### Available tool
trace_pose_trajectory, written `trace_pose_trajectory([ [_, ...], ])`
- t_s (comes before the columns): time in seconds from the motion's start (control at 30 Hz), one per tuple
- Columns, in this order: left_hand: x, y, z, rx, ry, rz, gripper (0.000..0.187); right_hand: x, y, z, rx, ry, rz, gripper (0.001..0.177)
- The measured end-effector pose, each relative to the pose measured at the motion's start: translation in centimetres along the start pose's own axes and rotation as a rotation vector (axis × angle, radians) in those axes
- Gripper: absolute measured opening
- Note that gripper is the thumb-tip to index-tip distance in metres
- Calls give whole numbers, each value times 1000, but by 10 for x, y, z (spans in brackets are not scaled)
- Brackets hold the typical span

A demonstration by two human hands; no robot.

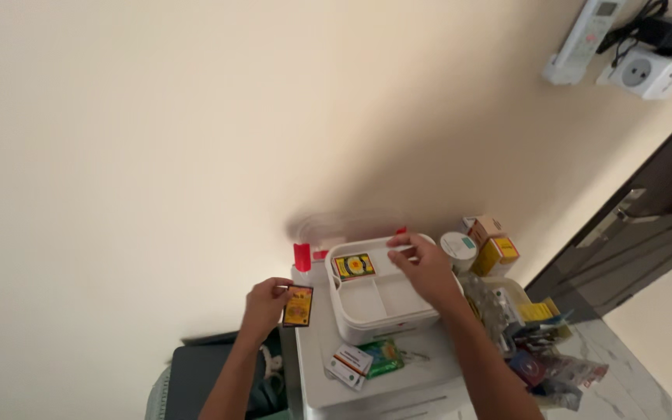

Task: The person organizes various medication packets, a bottle, and small boxes into a white first-aid container with compartments by hand.

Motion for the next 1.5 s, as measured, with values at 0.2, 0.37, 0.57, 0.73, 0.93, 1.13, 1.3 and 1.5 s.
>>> trace_pose_trajectory([
  [0.2, -114, 43, 7, 120, 334, -186, 20, 28, 31, -55, 283, -70, -49, 22],
  [0.37, -162, 67, -12, 53, 290, -246, 16, 30, 36, -60, 221, -252, 97, 19],
  [0.57, -171, 65, -26, 102, 608, -249, 10, 3, 34, -30, 145, -475, 57, 14],
  [0.73, -175, 66, -38, 92, 728, -282, 8, 5, 43, 12, 20, -612, -84, 14],
  [0.93, -187, 79, -82, 457, 1183, -123, 9, 22, 61, 30, 362, -1231, -188, 19],
  [1.13, -215, 105, -100, 577, 1338, 188, 23, 49, 85, 23, 902, -1698, -62, 36],
  [1.3, -232, 120, -98, 606, 1323, 56, 43, 62, 96, 26, 833, -1856, -141, 21],
  [1.5, -235, 132, -96, 648, 1347, -93, 36, 60, 99, 32, 850, -1857, -137, 19],
])
Point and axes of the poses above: each hand's wrist, its own y-axis away from the middle knuckle, its own z-axis out of the back of the hand, x = y × z, the point moved 4 cm from there along -y, towards the middle knuckle, and after that the axes turned 2 degrees about -z, right-handed, at the moved point
